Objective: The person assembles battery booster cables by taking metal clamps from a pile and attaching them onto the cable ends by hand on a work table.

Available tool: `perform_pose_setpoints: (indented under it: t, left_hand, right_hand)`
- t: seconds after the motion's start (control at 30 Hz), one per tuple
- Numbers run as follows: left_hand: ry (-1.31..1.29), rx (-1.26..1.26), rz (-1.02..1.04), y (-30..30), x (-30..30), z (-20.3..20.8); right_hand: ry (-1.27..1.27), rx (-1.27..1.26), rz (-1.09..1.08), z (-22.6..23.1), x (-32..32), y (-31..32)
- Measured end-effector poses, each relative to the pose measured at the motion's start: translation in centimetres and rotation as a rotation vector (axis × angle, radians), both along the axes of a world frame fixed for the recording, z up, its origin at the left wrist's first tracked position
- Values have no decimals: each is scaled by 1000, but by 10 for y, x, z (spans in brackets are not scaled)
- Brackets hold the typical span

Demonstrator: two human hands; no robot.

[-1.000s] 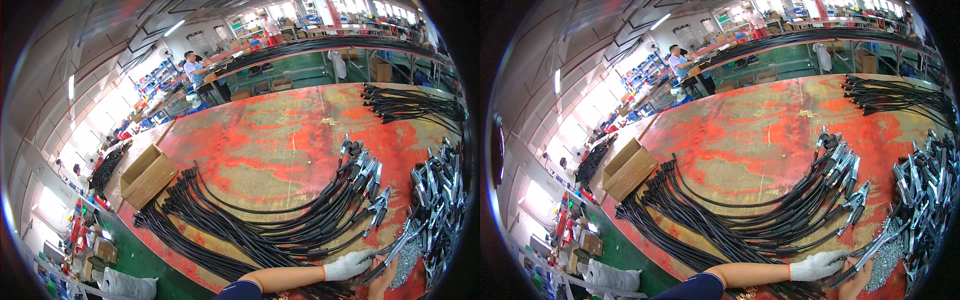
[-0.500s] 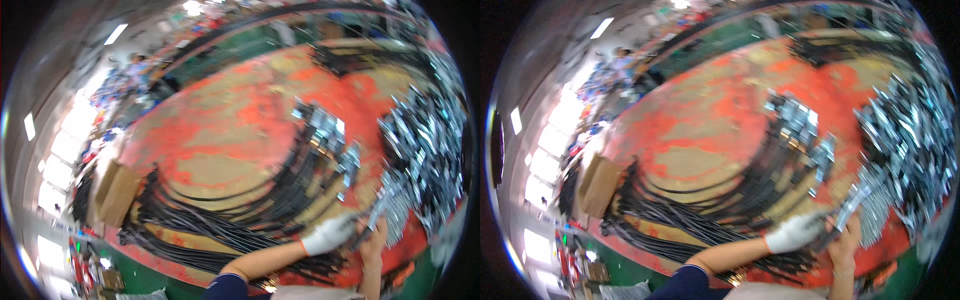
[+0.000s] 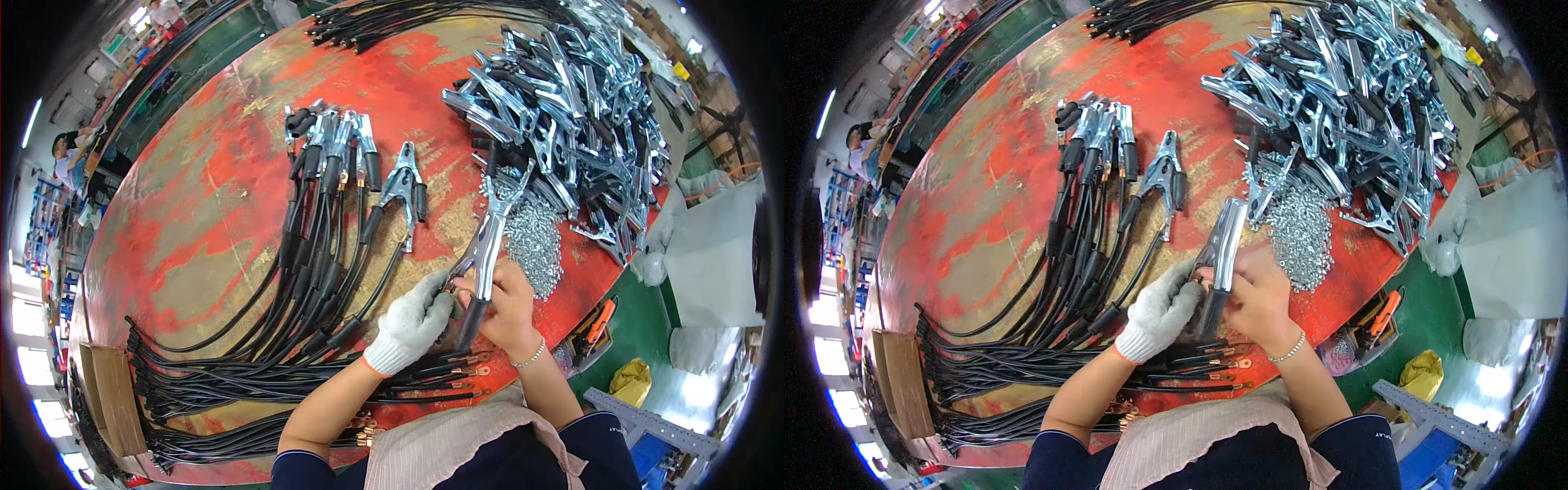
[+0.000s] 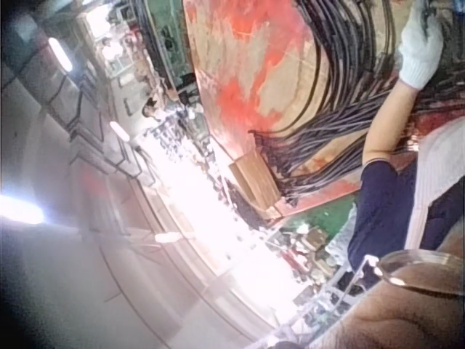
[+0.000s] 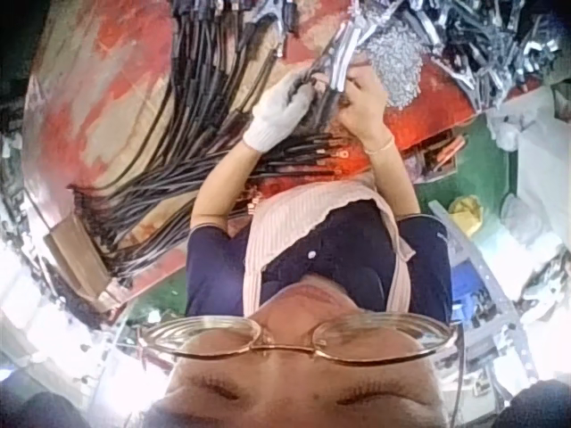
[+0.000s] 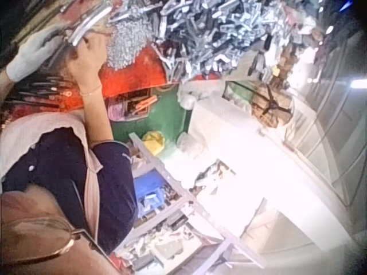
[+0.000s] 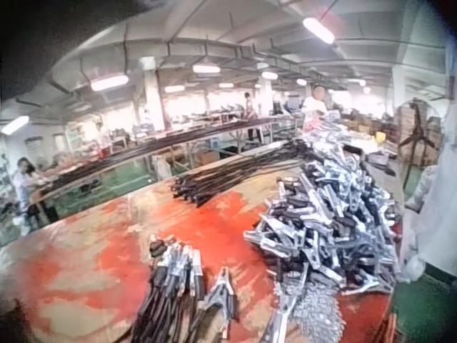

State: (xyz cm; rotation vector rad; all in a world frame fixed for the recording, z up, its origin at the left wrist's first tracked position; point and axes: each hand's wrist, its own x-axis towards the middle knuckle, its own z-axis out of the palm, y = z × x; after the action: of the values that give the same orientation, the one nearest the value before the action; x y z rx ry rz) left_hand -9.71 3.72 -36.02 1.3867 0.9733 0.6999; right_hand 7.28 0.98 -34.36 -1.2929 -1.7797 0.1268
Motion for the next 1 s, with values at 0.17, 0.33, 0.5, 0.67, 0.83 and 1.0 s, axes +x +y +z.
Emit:
perform_pose_setpoints:
  t: [0.17, 0.33, 0.5, 0.67, 0.83, 1.0]
  left_hand:
    - [33, -35, 11, -1, -1, 11]
    - [128, -136, -41, 3, 1, 31]
    - [212, 7, -14, 9, 4, 42]
    - [481, 325, 113, 55, -13, 79]
    - [1124, 393, 10, 91, -20, 75]
    - [1181, 594, 24, 92, -12, 38]
  right_hand:
    - [12, 16, -3, -14, 9, -7]
    - [10, -61, -7, -5, 2, -7]
    - [-30, 33, -19, -1, 22, 2]
    - [-470, -14, -128, 20, 60, 54]
    - [-794, 18, 90, 6, 79, 88]
    - [-816, 88, 188, -14, 102, 102]
